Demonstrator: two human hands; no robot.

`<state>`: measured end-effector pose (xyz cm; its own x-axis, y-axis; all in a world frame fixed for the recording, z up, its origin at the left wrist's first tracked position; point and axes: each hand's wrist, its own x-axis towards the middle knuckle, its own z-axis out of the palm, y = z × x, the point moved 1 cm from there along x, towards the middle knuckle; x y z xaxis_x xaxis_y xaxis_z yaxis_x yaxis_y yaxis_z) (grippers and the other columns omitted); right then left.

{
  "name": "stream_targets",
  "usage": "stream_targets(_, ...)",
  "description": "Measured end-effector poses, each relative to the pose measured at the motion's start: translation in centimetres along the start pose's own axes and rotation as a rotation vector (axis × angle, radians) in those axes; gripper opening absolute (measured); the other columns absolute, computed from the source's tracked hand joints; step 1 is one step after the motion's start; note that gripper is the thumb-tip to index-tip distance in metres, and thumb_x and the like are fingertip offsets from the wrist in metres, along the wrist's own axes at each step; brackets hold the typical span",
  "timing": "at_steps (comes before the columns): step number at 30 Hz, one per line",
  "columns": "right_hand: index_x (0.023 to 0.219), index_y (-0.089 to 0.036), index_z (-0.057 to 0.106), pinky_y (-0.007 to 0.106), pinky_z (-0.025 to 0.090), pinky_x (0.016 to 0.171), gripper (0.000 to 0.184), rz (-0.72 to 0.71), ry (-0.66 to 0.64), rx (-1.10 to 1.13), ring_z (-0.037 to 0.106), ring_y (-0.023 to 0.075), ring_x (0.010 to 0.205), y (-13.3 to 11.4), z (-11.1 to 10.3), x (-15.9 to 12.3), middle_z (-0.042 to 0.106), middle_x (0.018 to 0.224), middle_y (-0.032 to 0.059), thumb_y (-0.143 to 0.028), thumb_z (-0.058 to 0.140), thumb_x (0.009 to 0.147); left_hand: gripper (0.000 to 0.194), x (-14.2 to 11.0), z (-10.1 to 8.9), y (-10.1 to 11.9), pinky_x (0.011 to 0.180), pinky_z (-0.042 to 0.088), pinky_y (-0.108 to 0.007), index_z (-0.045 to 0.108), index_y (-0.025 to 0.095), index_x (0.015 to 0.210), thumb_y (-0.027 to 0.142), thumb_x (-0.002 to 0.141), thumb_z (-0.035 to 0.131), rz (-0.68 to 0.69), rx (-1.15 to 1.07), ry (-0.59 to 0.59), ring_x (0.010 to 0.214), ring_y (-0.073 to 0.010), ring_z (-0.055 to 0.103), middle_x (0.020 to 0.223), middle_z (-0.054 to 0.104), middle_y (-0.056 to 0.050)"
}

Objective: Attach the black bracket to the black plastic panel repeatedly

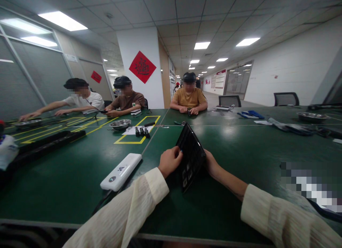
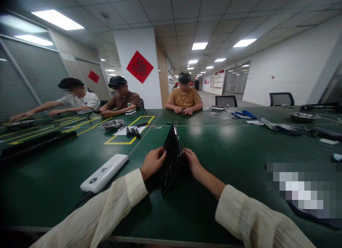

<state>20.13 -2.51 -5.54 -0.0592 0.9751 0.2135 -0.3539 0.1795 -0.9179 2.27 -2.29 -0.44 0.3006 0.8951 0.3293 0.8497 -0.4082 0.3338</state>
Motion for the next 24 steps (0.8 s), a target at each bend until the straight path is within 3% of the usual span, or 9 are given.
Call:
stream_targets(5,0.077,-0.021,0.066,0.031,0.043,0.069,0.022,-0.016,0.013,-0.016,0.055,0.0191,0.072,0.21,-0.19,0.19,0.063,0.073,-0.0004,-0.04,0.06,0.067,0.028,-0.03,-0.11,0.04,0.061,0.034,-0.024,0.057,0.021,0.089,0.037,0.088,0.034,-0.005,0.022,-0.034,0.077,-0.0172,0.059,0.083,0.065,-0.003)
stream_targets(10,0.077,-0.021,0.067,0.033,0.043,0.074,0.029,-0.025,0.044,-0.065,0.055,0.0213,0.08,0.57,-0.59,0.35,0.065,0.078,0.0013,-0.046,0.059,0.067,0.037,0.05,-0.15,0.08,0.067,0.037,-0.025,0.056,0.021,0.092,0.037,0.092,0.023,-0.003,0.011,-0.057,0.083,-0.0189,0.06,0.085,0.065,-0.005)
stream_targets(24,0.075,-0.02,0.066,0.033,0.042,0.071,0.031,-0.034,0.068,-0.078,0.056,0.0212,0.077,0.4,-0.12,0.07,0.065,0.076,0.0009,-0.048,0.057,0.068,0.017,-0.17,-0.11,0.08,0.062,0.035,-0.024,0.049,0.021,0.093,0.032,0.086,0.038,0.027,-0.003,-0.006,0.074,-0.0175,0.06,0.077,0.063,-0.002)
